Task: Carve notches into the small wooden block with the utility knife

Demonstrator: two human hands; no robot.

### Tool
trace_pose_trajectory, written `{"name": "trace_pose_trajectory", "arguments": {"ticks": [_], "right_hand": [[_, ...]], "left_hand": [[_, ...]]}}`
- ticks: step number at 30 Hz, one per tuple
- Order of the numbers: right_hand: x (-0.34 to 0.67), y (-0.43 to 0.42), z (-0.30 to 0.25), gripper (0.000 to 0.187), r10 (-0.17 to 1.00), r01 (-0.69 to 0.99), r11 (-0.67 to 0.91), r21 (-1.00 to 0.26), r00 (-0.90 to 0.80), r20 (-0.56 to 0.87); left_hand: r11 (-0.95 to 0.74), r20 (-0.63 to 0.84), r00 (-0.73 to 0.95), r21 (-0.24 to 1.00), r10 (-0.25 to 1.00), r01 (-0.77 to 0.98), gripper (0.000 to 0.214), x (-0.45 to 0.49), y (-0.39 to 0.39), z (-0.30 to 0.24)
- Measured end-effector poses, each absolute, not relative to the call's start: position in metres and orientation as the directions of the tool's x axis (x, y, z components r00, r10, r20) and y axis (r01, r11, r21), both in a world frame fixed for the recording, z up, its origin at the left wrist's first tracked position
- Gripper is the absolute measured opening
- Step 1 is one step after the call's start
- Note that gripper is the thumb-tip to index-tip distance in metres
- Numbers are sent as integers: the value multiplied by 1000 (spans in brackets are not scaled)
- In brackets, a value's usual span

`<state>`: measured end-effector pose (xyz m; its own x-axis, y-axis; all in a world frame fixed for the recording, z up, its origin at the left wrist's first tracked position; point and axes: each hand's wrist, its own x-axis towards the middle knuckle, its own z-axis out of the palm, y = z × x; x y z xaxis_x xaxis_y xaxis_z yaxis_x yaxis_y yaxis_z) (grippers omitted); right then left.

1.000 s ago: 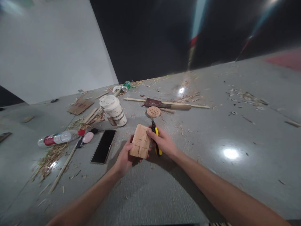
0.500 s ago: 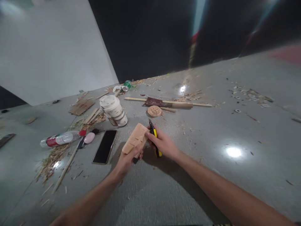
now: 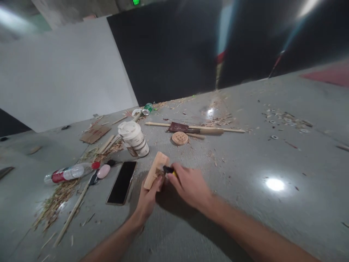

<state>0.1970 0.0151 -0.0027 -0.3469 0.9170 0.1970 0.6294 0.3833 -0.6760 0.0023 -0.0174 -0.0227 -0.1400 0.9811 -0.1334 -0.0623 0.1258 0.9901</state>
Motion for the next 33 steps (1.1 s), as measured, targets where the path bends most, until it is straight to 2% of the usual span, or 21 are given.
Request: {"name": "trace_pose_trajectory", "arguments": {"ticks": [4,10,16,19,25,27,30,33], "right_hand": [[185,0,3,30,851,655,512,-557,-476,222],[184,-2,7,35,808,683,580,-444,-552,206],[191,4,10,45,773,677,628,-384,-596,215],[189,2,11,50,782,694,622,-362,-570,253],[190,8,14,47,829,732,556,-394,-451,331],[205,25,17,49,875,777,465,-425,-330,353],[239,57,21,52,926,848,247,-468,-63,373],[257,74,21,52,930,854,160,-495,37,365]], "left_hand": [[93,-102,-105,992,989,-84,40,0,-14,-24],[42,-38,35,995,999,-92,51,2,-11,-14],[34,-27,65,994,998,-102,29,3,-17,-12],[38,-33,47,993,998,-116,25,3,-20,-13],[67,-64,41,994,997,-91,37,5,-23,-12],[74,-70,54,995,996,-74,41,5,-30,-13],[53,-51,119,998,992,-16,44,5,-47,-18],[74,-73,59,997,996,-19,45,7,-53,-22]]}}
